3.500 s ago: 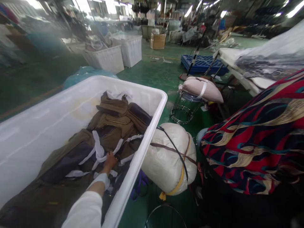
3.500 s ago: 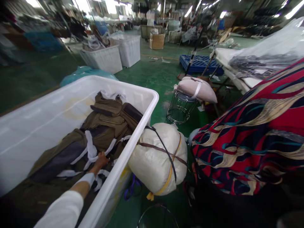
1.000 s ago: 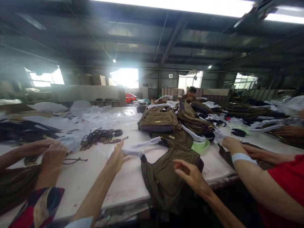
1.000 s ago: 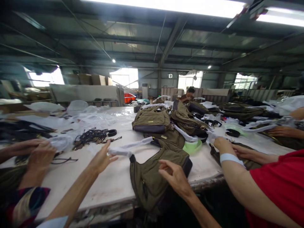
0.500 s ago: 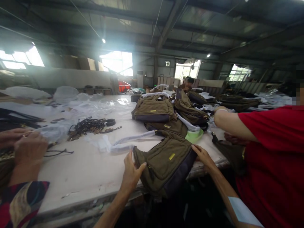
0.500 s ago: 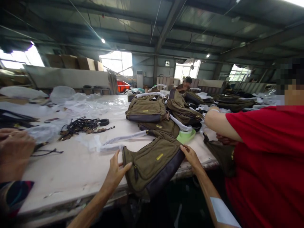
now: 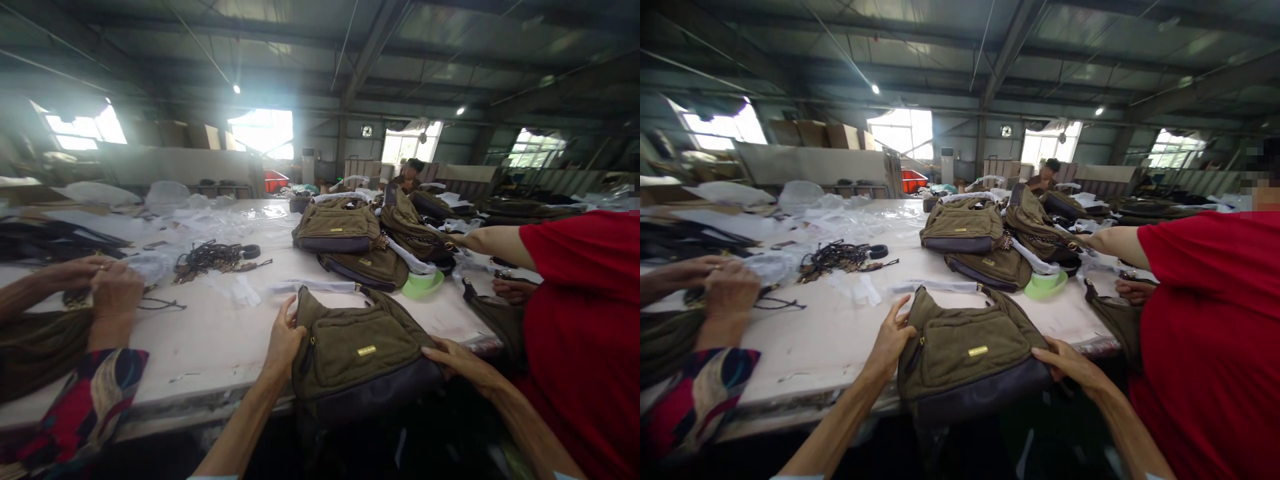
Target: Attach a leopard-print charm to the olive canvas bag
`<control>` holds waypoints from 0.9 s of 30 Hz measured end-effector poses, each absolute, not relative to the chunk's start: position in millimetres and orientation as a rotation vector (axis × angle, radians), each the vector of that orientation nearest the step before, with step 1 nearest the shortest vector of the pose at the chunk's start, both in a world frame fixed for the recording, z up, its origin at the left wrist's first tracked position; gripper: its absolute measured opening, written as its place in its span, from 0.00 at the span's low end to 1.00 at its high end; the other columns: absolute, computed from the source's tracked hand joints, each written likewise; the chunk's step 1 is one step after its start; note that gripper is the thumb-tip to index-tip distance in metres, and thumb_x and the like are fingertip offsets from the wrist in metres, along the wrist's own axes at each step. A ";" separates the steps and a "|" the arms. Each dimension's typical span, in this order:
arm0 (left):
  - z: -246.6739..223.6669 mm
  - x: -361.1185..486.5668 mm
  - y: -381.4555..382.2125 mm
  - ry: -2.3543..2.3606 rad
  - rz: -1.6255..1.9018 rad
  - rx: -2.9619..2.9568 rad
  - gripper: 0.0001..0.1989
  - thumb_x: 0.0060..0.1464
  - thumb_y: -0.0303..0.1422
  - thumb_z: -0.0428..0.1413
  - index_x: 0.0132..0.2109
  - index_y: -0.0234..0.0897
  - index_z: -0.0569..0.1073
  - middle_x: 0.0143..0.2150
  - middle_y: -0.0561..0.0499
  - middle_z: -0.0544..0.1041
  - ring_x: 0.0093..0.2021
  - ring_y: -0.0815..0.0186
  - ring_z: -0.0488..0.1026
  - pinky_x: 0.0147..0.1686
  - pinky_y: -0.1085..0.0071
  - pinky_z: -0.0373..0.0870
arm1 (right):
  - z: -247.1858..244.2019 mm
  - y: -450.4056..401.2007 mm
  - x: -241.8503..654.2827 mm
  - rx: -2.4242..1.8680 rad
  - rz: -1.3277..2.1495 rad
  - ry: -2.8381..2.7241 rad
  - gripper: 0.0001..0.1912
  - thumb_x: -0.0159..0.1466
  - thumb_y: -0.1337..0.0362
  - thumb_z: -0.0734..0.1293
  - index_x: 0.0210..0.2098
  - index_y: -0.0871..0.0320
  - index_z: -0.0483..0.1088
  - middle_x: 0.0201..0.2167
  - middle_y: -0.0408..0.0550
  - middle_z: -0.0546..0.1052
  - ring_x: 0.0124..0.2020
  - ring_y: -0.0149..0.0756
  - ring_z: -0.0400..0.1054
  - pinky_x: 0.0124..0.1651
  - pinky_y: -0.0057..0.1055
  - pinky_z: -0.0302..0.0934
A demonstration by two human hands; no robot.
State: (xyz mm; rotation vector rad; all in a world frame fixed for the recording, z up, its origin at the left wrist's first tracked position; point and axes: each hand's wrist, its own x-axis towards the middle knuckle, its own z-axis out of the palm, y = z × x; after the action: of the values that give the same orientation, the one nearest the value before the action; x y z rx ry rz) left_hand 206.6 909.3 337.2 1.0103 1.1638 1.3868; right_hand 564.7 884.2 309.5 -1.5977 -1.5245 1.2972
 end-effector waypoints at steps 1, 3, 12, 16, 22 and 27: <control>344.9 205.5 910.8 1.119 1.399 1.024 0.40 0.32 0.18 0.48 0.58 0.41 0.60 0.47 0.46 0.75 0.38 0.63 0.75 0.31 0.72 0.71 | 309.1 881.4 562.3 -1.612 1.303 -1.568 0.32 0.54 0.46 0.67 0.51 0.62 0.66 0.21 0.44 0.73 0.22 0.33 0.67 0.25 0.26 0.61; 359.6 200.0 917.1 1.058 1.430 1.075 0.36 0.31 0.19 0.47 0.54 0.39 0.64 0.47 0.47 0.76 0.40 0.63 0.75 0.33 0.73 0.70 | 307.4 877.1 553.5 -1.609 1.319 -1.622 0.34 0.55 0.46 0.66 0.53 0.63 0.63 0.18 0.40 0.70 0.18 0.28 0.62 0.22 0.24 0.57; 352.2 128.2 945.8 1.401 1.345 1.329 0.28 0.32 0.20 0.48 0.46 0.34 0.71 0.48 0.43 0.75 0.39 0.62 0.75 0.33 0.72 0.71 | 297.6 867.9 489.2 -1.714 1.300 -1.617 0.42 0.55 0.43 0.63 0.59 0.66 0.53 0.14 0.39 0.68 0.16 0.31 0.62 0.19 0.24 0.53; 328.6 116.4 935.9 1.497 1.215 1.326 0.27 0.38 0.22 0.50 0.49 0.34 0.69 0.49 0.42 0.75 0.37 0.62 0.75 0.31 0.71 0.71 | 299.0 899.1 493.6 -1.727 0.921 -1.736 0.30 0.56 0.44 0.63 0.46 0.64 0.67 0.21 0.46 0.73 0.21 0.35 0.67 0.24 0.28 0.58; 319.9 118.5 935.5 1.624 1.151 1.655 0.22 0.45 0.25 0.49 0.50 0.37 0.71 0.45 0.46 0.77 0.42 0.61 0.74 0.42 0.66 0.70 | 309.0 959.3 468.8 -1.730 0.622 -1.679 0.37 0.53 0.47 0.66 0.57 0.62 0.60 0.48 0.58 0.71 0.44 0.45 0.69 0.45 0.37 0.63; 312.9 90.0 975.8 1.999 1.042 1.893 0.22 0.52 0.24 0.45 0.54 0.30 0.68 0.55 0.39 0.70 0.54 0.57 0.68 0.55 0.59 0.61 | 300.7 985.4 438.5 -1.756 0.571 -1.779 0.40 0.52 0.54 0.68 0.60 0.63 0.56 0.54 0.59 0.67 0.55 0.53 0.61 0.56 0.44 0.55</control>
State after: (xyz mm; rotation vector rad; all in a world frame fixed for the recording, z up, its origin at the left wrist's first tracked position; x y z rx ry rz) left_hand 90.0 975.8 312.9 1.8933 1.9990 1.0417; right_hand 438.5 985.4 300.7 -1.7561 -1.7788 0.5715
